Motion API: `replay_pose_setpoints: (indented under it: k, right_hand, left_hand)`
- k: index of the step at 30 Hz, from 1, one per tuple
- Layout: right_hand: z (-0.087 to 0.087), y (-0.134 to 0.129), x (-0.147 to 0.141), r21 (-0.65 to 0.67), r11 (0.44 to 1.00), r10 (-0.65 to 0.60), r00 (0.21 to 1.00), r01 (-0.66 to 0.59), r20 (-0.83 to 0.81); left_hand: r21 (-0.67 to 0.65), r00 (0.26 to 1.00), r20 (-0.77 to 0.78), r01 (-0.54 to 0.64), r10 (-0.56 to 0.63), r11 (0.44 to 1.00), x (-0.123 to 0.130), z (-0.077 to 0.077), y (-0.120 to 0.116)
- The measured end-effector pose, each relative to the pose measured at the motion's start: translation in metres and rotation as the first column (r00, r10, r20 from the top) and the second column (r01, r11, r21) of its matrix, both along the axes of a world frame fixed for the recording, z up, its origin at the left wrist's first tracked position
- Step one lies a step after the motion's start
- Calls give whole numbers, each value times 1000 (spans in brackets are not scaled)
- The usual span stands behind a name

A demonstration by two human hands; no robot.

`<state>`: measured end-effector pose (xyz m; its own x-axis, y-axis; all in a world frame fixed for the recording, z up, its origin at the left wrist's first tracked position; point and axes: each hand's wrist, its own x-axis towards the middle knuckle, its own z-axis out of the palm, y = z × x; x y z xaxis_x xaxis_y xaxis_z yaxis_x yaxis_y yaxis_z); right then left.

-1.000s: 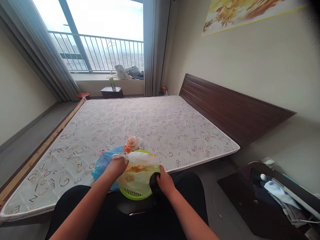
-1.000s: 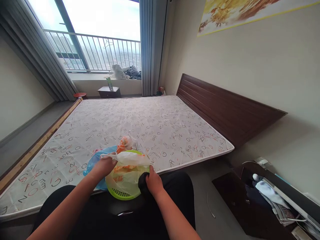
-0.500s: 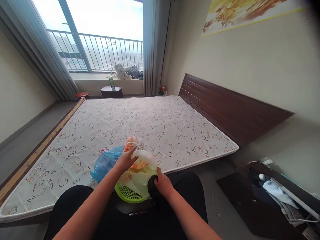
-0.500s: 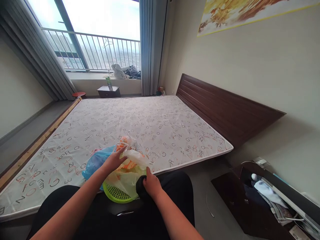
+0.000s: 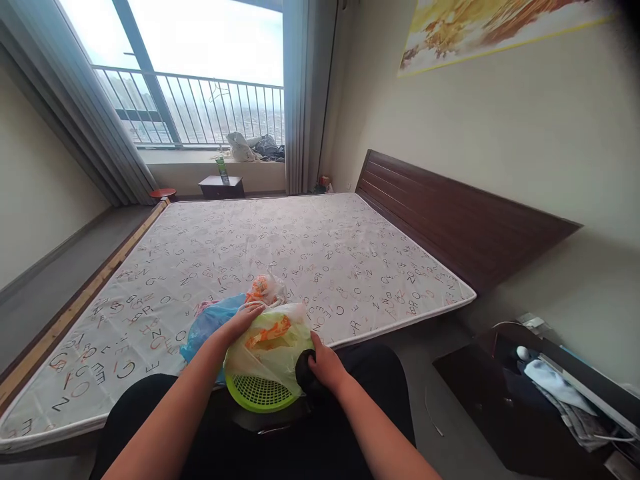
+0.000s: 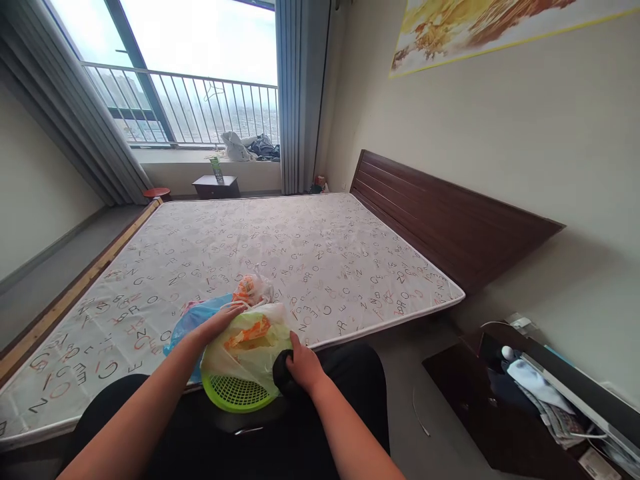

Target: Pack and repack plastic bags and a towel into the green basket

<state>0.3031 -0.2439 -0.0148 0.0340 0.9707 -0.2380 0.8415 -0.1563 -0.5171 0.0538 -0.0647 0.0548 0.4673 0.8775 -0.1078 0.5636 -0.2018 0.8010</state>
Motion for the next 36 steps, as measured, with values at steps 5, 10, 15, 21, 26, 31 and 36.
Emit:
replay_pose_setpoints:
  k: [5, 10, 15, 21, 26, 31, 36]
  right_hand:
    - [-6, 0, 7, -10, 998, -61, 998, 61, -21]
    - [-7, 3, 12, -13, 994, -106, 991, 105, -87]
    - [-8, 4, 9, 19, 989, -144, 980, 148, -139]
    - [-10, 3, 11, 53, 979, -185, 965, 198, -186]
    - [-12, 2, 15, 74, 970, -217, 962, 231, -165]
    - [-8, -1, 17, 72, 964, -245, 961, 255, -126]
    - [-3, -1, 18, 30, 959, -279, 955, 283, -98]
  left_hand:
    - [43, 999, -28, -19, 20, 999, -2, -12, -18]
    - [148, 998, -45, -25, 32, 989, -2, -15, -35]
    - [147, 996, -82, -10, 23, 989, -5, -13, -33]
    - [136, 994, -107, -1, 16, 991, -3, -17, -33]
    - [146, 996, -83, -29, 41, 989, 0, -25, -43]
    - [146, 992, -111, -37, 53, 989, 3, -25, -52]
    - [153, 989, -141, -25, 47, 988, 12, -21, -51]
